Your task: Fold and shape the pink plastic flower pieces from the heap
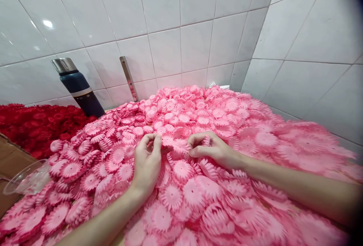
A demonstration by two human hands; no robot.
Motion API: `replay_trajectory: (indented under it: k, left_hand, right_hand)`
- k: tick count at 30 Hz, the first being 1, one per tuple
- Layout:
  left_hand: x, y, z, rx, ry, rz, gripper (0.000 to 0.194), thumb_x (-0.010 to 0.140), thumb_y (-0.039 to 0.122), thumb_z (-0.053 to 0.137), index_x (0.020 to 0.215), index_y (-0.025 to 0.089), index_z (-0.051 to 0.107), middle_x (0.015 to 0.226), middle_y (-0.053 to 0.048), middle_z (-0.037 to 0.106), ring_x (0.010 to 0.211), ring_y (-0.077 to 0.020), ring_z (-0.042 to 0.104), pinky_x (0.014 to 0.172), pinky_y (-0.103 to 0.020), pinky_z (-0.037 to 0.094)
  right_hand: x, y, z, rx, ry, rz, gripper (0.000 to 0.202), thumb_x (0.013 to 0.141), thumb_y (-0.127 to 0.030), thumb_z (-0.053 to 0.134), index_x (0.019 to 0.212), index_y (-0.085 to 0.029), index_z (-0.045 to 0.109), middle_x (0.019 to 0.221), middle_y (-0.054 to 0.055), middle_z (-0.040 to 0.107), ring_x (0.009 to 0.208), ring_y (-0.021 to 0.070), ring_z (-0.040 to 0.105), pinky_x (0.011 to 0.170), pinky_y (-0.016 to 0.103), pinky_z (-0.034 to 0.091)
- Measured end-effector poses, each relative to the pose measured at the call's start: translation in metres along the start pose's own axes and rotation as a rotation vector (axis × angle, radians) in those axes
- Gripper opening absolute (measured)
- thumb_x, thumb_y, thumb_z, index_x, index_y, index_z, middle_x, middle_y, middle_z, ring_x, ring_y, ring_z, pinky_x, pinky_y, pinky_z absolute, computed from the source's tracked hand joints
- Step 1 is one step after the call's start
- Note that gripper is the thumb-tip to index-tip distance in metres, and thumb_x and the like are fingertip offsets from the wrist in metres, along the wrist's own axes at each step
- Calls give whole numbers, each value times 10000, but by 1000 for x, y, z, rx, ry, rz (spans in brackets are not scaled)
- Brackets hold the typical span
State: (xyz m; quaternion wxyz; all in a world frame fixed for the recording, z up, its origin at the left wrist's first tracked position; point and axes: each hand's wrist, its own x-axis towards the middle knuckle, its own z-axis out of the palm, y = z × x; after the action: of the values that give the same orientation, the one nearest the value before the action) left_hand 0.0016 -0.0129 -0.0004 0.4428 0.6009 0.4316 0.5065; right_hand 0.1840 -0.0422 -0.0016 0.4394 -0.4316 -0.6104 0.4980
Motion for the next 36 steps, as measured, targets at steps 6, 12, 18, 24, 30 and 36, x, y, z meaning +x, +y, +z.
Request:
replay_trajectory:
  k: [6, 12, 18, 24, 30, 36]
  left_hand:
    - [-2, -1, 1, -9, 35, 14, 192, 824, 348, 552, 774, 163, 551, 727, 28, 522, 667, -94, 498, 631, -197, 469]
    - [-4, -2, 0, 71, -15, 81, 197, 860, 365, 503, 800, 179, 535, 741, 24, 512, 679, -104, 495, 641, -214, 442]
    - [-8, 5, -1, 261, -111, 225, 139, 890, 302, 472, 848, 187, 538, 832, -9, 577, 786, -136, 540, 703, -250, 429]
    - [-9, 9, -1, 355, -165, 314, 126, 887, 254, 475, 811, 180, 544, 793, -7, 571, 746, -131, 539, 692, -259, 429]
    - [-5, 0, 2, 78, -101, 101, 181, 829, 337, 548, 790, 161, 563, 777, -22, 578, 739, -145, 584, 683, -266, 508]
    - [6, -4, -3, -230, 31, -89, 232, 803, 387, 570, 769, 173, 488, 742, 37, 489, 684, -117, 622, 668, -297, 572]
  right_hand:
    - [1, 3, -1, 66, 16, -1, 79, 672, -203, 626, 613, -150, 625, 542, -2, 599, 498, 107, 506, 478, 221, 352]
    - [1, 3, 0, 171, 17, 0, 65, 654, -180, 588, 594, -158, 577, 527, -5, 603, 502, 116, 534, 491, 221, 373]
    - [-2, -1, 1, 84, 47, -53, 324, 809, -383, 545, 577, -157, 561, 522, -12, 498, 470, 93, 416, 468, 243, 305]
    - [1, 2, 4, -76, 99, -63, 328, 727, -454, 672, 577, -168, 611, 544, -6, 570, 471, 92, 455, 449, 235, 311]
    - [4, 5, 3, -73, 84, -33, 215, 720, -330, 686, 613, -177, 577, 585, -2, 629, 532, 121, 562, 498, 234, 393]
    - [3, 3, 4, 146, 29, -20, 312, 754, -246, 628, 554, -189, 395, 686, 25, 655, 653, 164, 652, 550, 251, 450]
